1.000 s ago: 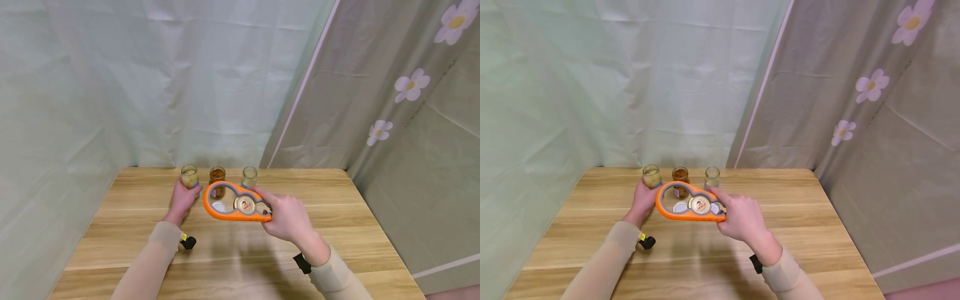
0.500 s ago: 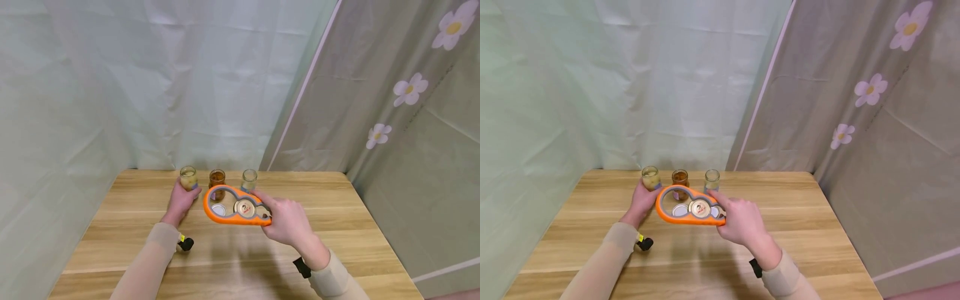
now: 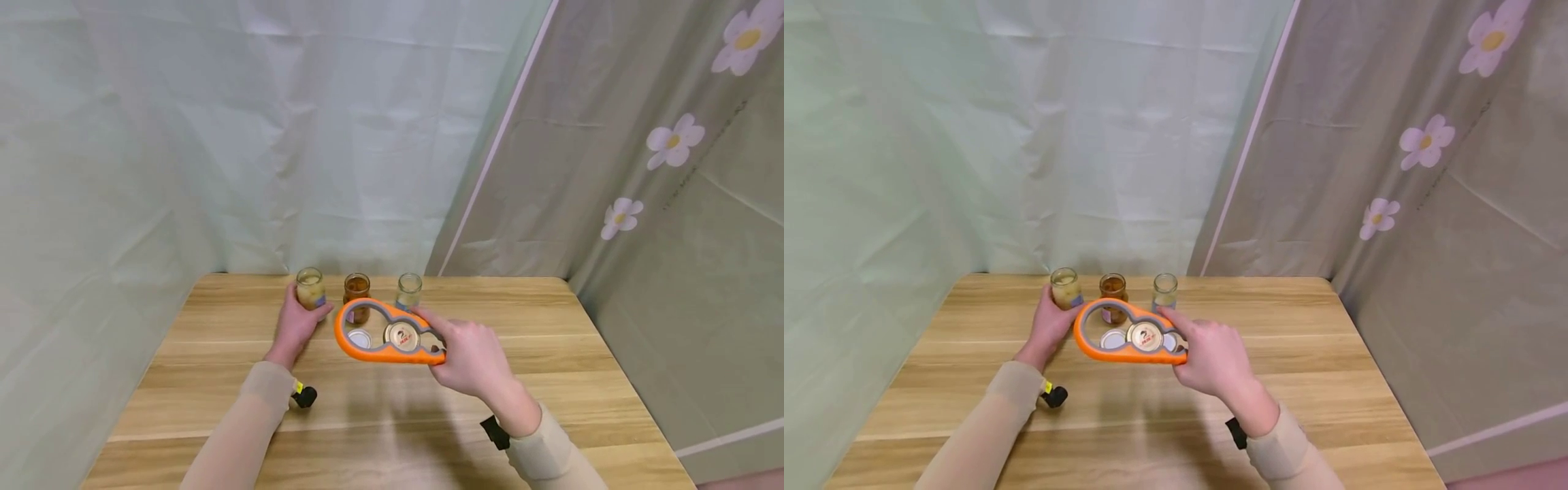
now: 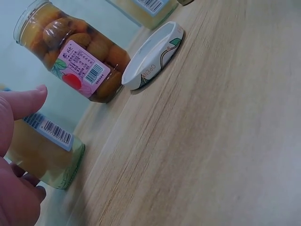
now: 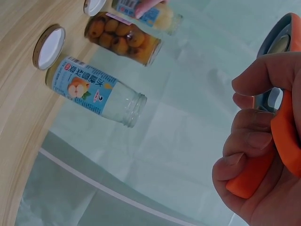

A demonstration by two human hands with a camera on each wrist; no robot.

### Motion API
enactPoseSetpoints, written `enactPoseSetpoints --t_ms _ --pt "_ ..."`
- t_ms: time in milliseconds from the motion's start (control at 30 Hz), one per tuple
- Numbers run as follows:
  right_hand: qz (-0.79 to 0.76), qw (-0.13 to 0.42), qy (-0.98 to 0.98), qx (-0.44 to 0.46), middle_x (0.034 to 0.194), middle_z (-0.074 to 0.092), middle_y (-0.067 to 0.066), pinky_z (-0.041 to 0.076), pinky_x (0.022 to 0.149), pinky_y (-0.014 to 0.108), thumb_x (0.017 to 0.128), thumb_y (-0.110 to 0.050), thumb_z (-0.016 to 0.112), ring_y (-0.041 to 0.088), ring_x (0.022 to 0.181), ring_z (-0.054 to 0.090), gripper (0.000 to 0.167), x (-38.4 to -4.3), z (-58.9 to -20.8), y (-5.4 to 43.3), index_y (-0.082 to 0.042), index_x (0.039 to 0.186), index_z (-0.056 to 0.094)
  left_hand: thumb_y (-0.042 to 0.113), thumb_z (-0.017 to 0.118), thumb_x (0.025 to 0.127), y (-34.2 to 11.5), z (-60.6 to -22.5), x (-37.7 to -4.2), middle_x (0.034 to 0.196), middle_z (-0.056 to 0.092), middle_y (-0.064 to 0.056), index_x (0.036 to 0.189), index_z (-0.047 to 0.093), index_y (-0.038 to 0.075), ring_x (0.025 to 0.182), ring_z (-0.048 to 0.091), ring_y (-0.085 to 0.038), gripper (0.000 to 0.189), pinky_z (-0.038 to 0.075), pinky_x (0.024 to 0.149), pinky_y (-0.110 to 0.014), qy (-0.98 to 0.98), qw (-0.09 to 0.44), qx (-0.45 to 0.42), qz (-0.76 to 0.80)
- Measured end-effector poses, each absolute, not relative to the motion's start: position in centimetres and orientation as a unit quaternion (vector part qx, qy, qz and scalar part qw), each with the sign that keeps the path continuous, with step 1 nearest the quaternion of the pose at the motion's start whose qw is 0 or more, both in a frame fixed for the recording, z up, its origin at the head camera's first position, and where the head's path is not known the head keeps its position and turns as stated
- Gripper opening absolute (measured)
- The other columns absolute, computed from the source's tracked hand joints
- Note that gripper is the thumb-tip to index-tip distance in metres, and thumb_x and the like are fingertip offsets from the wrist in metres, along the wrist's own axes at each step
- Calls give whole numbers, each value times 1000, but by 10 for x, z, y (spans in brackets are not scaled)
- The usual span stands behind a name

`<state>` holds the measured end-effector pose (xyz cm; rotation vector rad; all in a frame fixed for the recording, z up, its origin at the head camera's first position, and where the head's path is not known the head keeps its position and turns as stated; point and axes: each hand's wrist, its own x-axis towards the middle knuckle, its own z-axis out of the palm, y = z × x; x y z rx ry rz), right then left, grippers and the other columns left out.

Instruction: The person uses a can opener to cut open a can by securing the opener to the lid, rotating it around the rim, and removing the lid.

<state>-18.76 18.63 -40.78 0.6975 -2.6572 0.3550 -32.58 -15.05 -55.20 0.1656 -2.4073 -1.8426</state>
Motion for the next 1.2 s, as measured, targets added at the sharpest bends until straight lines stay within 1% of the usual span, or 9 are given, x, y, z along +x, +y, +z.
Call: enactPoseSetpoints --t_ms 133,367,500,633,767,933,1033,1100,1200 --pt "125 187 -942 249 73 63 -15 35 45 28 65 -14 80 8 51 44 83 -188 -408 186 -34 144 66 19 89 89 -151 -550 -323 162 42 -23 168 21 15 146 43 -41 104 27 125 -57 -789 53 59 -610" --pt "135 188 -940 252 62 49 -17 34 44 28 66 -12 76 7 48 39 82 -189 -409 184 -34 144 66 13 91 86 -154 -546 -313 169 30 -21 171 14 20 155 31 -40 115 22 127 -58 -766 70 73 -635" --pt "131 190 -940 251 65 54 -16 34 44 28 65 -12 77 8 48 40 83 -189 -411 185 -34 144 65 9 91 86 -152 -542 -304 173 23 -16 171 11 23 159 22 -37 117 18 128 -57 -742 80 81 -660" --pt "131 183 -943 247 67 58 -15 35 45 29 65 -13 78 8 49 41 83 -187 -411 187 -34 144 65 10 90 87 -148 -539 -294 173 21 -14 170 11 23 158 20 -35 115 17 129 -56 -719 93 97 -681" --pt "132 172 -946 242 66 57 -16 35 44 29 65 -13 78 8 49 41 83 -186 -412 187 -36 144 65 12 86 91 -144 -535 -284 171 22 -15 169 14 21 157 22 -35 106 19 128 -54 -696 105 122 -699" --pt "123 160 -950 238 75 64 -18 36 45 28 66 -13 77 8 51 43 83 -186 -414 186 -38 144 64 8 78 97 -135 -525 -272 170 23 -13 166 20 19 158 21 -32 91 19 129 -47 -647 140 138 -737" --pt "123 155 -951 238 75 64 -18 36 45 29 67 -13 76 8 51 44 83 -187 -415 186 -37 145 64 4 74 97 -125 -512 -261 165 28 -12 161 26 15 155 27 -31 81 20 129 -42 -617 169 134 -757" --pt "126 153 -951 239 74 62 -18 36 45 29 67 -13 76 8 51 43 83 -187 -415 185 -37 145 64 2 71 99 -117 -500 -252 159 33 -12 157 29 11 150 32 -30 73 24 127 -39 -600 177 120 -771" --pt "131 152 -950 240 74 63 -17 36 45 29 67 -12 76 8 51 43 84 -187 -415 183 -37 146 64 0 65 102 -102 -484 -238 151 41 -15 151 35 7 139 42 -28 58 36 118 -32 -566 168 83 -803"
